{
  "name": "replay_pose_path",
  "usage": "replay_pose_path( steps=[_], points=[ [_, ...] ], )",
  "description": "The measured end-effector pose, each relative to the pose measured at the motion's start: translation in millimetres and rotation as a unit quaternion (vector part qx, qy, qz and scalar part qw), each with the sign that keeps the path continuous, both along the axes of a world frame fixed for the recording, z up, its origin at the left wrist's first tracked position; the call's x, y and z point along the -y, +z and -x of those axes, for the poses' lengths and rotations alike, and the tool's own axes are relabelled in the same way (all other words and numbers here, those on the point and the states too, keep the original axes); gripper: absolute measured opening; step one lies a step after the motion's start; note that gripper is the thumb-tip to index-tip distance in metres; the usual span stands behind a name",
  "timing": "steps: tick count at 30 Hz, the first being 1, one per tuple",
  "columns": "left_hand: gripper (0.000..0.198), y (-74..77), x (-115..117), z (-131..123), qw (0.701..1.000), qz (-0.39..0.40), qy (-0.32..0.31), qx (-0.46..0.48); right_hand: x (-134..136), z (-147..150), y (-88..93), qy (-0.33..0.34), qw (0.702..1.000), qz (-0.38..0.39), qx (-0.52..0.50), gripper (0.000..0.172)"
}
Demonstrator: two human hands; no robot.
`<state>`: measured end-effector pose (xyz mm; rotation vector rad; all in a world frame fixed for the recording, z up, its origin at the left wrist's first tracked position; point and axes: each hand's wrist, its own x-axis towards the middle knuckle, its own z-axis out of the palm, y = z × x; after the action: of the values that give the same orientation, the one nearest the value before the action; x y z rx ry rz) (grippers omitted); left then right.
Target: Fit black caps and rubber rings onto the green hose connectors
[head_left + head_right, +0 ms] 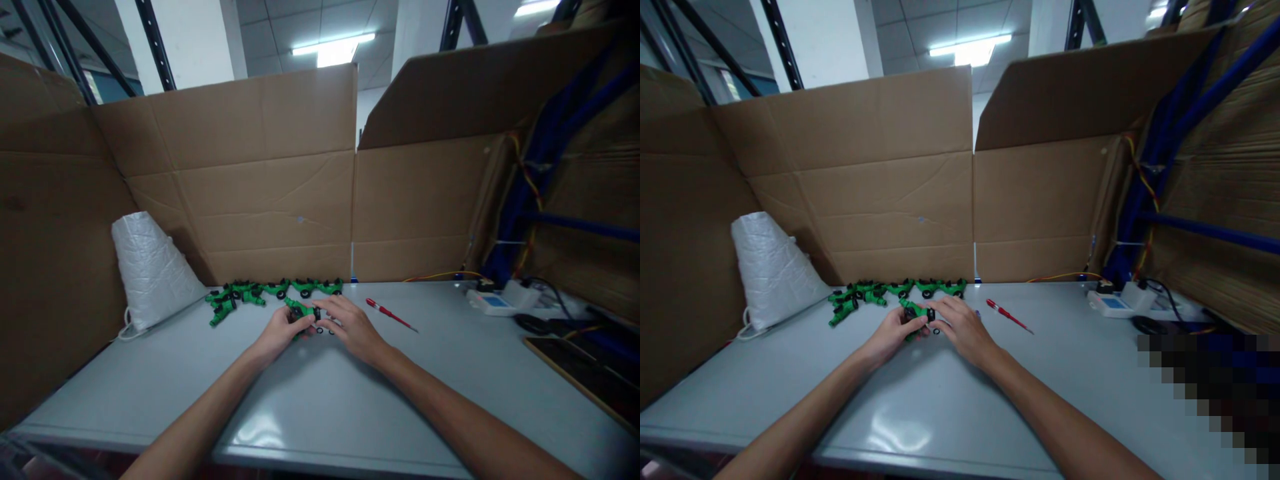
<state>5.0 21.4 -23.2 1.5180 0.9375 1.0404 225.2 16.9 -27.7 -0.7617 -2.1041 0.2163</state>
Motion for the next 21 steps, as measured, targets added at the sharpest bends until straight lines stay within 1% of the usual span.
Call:
replay_pose_path(
  steps=[2, 3, 6, 8, 12, 15, 19, 21],
  points=[
    [0.053, 1.6, 1.3, -0.3, 1.000, -0.001, -0.006, 0.003, 1.4, 0.2, -0.8, -0.019, 1.000, 0.007, -0.007, 0.055],
    [0.056, 2.7, 2.2, -0.6, 1.000, 0.000, -0.007, 0.007, 1.9, 0.3, -1.1, -0.024, 1.000, 0.010, -0.008, 0.053],
    [0.057, 5.9, 4.8, -1.5, 1.000, -0.001, -0.006, 0.017, 2.5, 0.8, -1.4, -0.020, 1.000, -0.002, 0.004, 0.031],
    [0.053, 7.1, 5.4, -1.7, 1.000, -0.008, -0.006, 0.008, 1.7, 1.1, -1.9, -0.016, 1.000, -0.015, 0.010, 0.025],
    [0.052, 7.2, 4.3, -0.9, 0.999, -0.024, -0.011, -0.021, -1.7, 0.4, -4.2, -0.006, 1.000, -0.003, 0.008, 0.026],
    [0.053, 7.5, 4.0, -0.9, 0.999, -0.022, -0.012, -0.024, -3.4, -1.7, -4.3, 0.002, 1.000, 0.016, 0.006, 0.027],
    [0.052, 8.3, 4.3, -1.8, 0.999, -0.025, -0.023, -0.023, -4.0, -3.8, -2.8, 0.002, 0.999, 0.032, 0.017, 0.022],
    [0.050, 8.4, 4.4, -1.8, 0.999, -0.030, -0.029, -0.025, -3.8, -3.8, -2.5, 0.003, 0.999, 0.043, 0.022, 0.023]
  ],
)
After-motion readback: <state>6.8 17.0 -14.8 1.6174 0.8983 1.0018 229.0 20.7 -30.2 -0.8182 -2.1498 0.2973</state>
